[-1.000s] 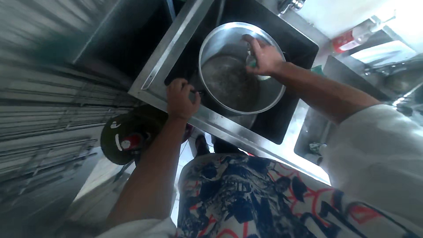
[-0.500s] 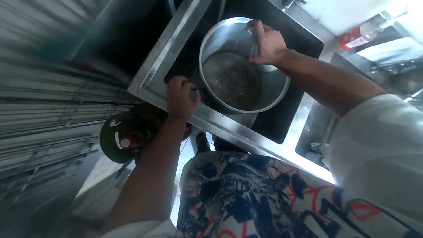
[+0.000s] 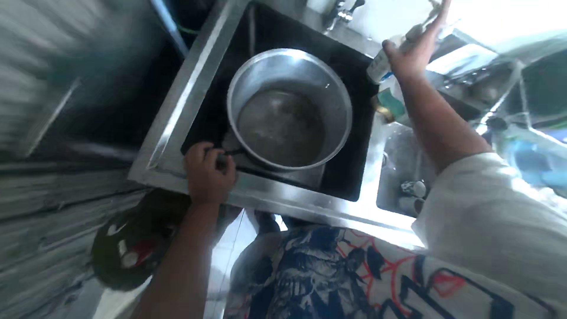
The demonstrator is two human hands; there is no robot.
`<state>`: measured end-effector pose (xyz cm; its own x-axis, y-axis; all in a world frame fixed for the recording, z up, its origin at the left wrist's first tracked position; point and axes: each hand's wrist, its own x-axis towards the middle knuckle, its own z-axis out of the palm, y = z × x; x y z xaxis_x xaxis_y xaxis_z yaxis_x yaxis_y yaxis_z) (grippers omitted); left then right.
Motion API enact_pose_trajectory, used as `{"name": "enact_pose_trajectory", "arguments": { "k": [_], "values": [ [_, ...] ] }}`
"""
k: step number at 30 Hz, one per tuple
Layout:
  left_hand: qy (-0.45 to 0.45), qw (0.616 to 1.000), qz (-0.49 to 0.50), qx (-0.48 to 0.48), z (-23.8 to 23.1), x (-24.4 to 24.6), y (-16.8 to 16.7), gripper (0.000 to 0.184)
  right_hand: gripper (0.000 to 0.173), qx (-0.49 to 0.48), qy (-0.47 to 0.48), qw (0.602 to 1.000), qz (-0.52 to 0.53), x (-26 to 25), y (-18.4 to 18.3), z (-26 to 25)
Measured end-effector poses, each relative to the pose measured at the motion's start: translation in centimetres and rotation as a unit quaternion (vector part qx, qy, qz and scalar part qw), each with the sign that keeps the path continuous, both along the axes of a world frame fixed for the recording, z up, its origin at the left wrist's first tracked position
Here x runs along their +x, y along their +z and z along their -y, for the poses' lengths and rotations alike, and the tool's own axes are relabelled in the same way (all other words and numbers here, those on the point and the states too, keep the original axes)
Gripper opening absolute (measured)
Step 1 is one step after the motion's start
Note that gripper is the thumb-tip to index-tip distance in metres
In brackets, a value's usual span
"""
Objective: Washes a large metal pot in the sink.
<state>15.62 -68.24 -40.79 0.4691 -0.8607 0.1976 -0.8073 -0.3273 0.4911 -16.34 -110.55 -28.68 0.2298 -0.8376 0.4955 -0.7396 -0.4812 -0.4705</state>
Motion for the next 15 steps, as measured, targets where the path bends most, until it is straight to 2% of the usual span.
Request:
{"name": "enact_pose_trajectory", "arguments": {
  "k": [5,8,11,15],
  "values": [
    [0.009,1.0,0.006,0.013,-0.2,0.0,-0.3,0.042,0.12,-0.037,-0.088,0.995,0.016,-5.4,-1.7,3.3],
    [0.005,1.0,0.006,0.028,-0.1,0.1,-0.2,0.044,0.119,-0.052,-0.093,0.994,0.034,-6.3,-4.2,5.0],
    [0.005,0.999,0.017,0.039,-0.3,0.3,-0.5,0.046,0.118,-0.021,-0.103,0.994,0.042,-6.6,-6.0,5.7],
    [0.011,0.999,0.021,0.034,-0.3,0.2,-0.4,0.044,0.122,-0.039,-0.081,0.995,0.043,-8.0,-6.3,5.4]
  ]
}}
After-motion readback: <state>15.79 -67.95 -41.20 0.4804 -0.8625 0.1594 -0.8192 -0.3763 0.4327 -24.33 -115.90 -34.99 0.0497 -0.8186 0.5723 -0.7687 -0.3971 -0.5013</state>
